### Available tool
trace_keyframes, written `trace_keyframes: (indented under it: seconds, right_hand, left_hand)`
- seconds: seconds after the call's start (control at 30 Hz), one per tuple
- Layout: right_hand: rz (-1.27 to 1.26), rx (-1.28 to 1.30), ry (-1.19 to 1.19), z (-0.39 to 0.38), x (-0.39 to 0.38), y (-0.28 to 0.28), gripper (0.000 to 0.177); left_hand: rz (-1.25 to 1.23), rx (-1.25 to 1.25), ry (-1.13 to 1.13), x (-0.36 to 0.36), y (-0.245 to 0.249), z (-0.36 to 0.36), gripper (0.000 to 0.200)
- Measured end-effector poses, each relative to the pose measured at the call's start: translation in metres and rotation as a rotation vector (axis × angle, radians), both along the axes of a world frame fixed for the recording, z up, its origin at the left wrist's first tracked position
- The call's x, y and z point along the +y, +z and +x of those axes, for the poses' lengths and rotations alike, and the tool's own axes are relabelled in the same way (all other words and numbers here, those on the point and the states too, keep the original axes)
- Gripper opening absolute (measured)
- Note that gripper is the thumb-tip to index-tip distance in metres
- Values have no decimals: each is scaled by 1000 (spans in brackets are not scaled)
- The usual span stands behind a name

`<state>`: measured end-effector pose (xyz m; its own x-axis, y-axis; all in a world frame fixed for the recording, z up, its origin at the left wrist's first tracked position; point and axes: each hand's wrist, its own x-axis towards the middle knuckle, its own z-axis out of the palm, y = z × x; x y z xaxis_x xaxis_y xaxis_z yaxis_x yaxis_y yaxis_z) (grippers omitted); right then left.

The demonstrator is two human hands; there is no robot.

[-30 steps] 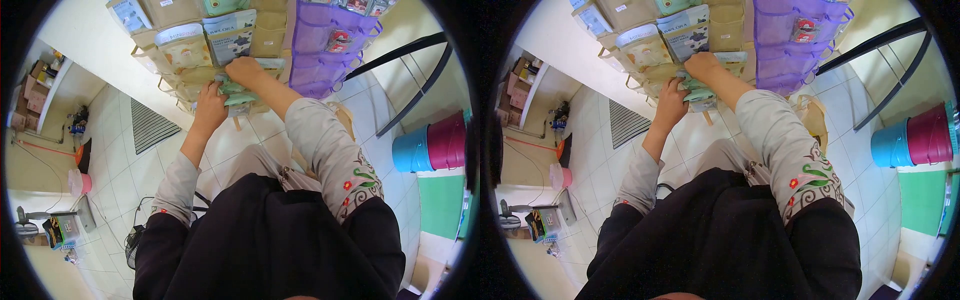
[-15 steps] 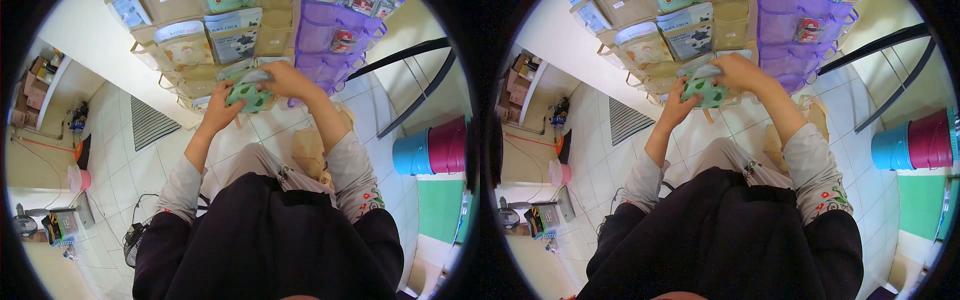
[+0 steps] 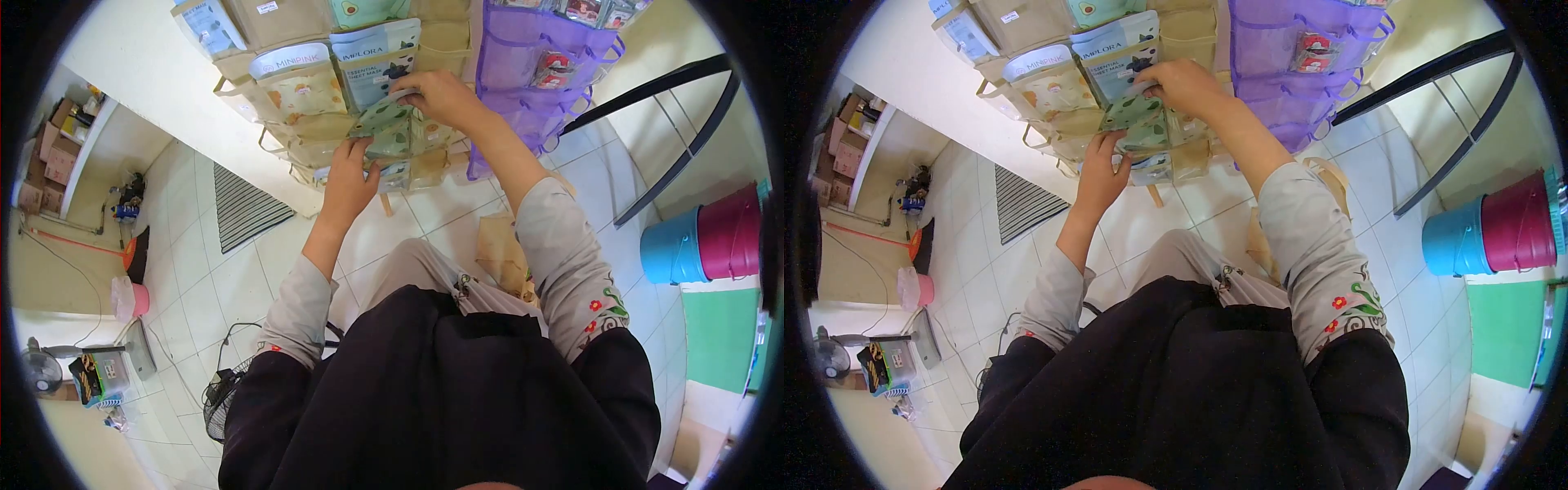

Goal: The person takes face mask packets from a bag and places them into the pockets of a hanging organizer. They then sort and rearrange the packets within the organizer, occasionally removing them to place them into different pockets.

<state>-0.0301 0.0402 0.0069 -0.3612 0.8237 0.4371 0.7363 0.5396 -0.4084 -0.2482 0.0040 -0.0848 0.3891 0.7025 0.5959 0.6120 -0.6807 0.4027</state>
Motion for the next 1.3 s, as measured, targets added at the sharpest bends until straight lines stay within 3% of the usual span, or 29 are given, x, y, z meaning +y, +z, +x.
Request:
trace_keyframes:
  seconds: [0.23, 0.53, 0.6, 0.8, 0.93, 1.03, 1.3]
  right_hand:
    - [123, -370, -151, -25, -3, 16, 20]
    - [254, -482, -183, -42, -5, 12, 11]
    - [272, -560, -142, -51, -8, 11, 11]
    - [245, -563, -107, -63, 5, 2, 9]
    - [292, -416, -78, -56, 9, -3, 10]
    - [318, -405, -91, -57, 12, -13, 11]
    - [251, -387, -55, -50, 18, -13, 13]
  left_hand:
    - [-287, -332, 79, -7, 7, 11, 46]
    - [-239, -61, 95, 8, 17, 2, 50]
    - [-256, -172, 100, 1, 21, 9, 53]
    - [-229, -290, 104, -3, 10, 9, 60]
    - [-138, -325, 61, 1, 2, 6, 62]
    - [-17, -149, 164, 11, -5, 1, 64]
    - [198, -112, 223, 19, -7, 3, 68]
